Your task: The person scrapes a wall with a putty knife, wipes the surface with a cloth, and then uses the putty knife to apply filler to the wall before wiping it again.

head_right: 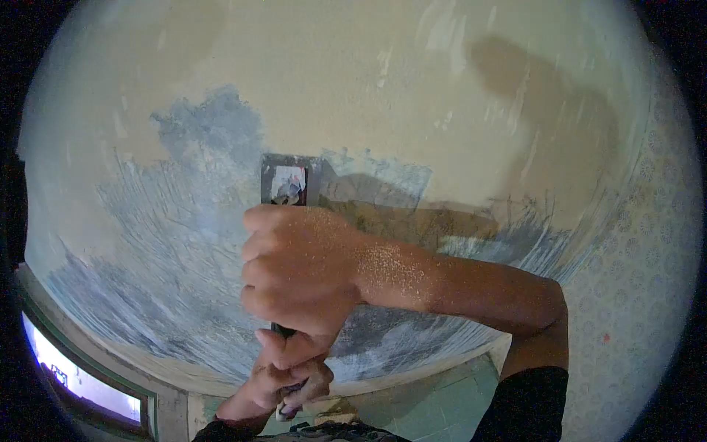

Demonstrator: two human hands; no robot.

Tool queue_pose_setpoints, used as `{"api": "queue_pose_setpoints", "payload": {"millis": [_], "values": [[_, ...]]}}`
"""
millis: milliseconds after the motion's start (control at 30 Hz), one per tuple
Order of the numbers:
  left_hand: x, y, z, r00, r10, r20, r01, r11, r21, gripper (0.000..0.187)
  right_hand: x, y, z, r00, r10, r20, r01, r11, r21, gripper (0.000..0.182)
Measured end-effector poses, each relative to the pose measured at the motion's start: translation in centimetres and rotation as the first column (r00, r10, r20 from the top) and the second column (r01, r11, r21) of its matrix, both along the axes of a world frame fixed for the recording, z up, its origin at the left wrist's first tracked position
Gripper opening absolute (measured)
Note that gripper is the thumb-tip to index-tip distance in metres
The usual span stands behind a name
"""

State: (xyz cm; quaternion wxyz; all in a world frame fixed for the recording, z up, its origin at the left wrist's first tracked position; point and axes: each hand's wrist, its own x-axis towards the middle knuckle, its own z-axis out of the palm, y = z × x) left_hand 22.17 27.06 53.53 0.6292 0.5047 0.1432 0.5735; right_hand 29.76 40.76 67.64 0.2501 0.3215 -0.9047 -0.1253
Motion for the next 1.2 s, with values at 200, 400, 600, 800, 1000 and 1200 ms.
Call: {"api": "queue_pose_setpoints", "payload": {"millis": [200,400,600,800,1000,1200], "values": [[0.3,-1.6,1.6,0.998,0.055,-0.04,-0.06,0.992,-0.109,0.022,0.2,-0.6,-0.4,1.0,-0.018,-0.025,0.018,1.0,0.023,0.029],[-0.1,-2.1,2.9,0.992,0.12,-0.032,-0.124,0.981,-0.146,0.025,0.2,-1.0,0.6,0.998,-0.035,-0.05,0.034,0.999,-0.006,0.028],[-0.3,-1.9,2.5,0.997,0.075,0.029,-0.068,0.98,-0.189,0.025,-0.4,-0.5,0.8,0.998,-0.005,-0.058,0.005,1.0,0.003,0.028],[-0.2,-2.3,3.5,0.995,0.103,-0.016,-0.104,0.975,-0.195,0.017,-0.5,-0.8,0.0,0.998,-0.022,-0.051,0.021,1.0,-0.023,0.027],[-0.3,-3.8,4.0,0.997,0.08,0.018,-0.074,0.972,-0.224,0.016,-0.3,-1.7,0.1,0.994,-0.021,-0.104,0.014,0.998,-0.068,0.027],[-1.1,-3.3,4.3,0.995,0.079,0.066,-0.064,0.977,-0.202,0.016,-0.8,-1.4,0.8,0.989,-0.03,-0.142,0.019,0.997,-0.08,0.027]]}}
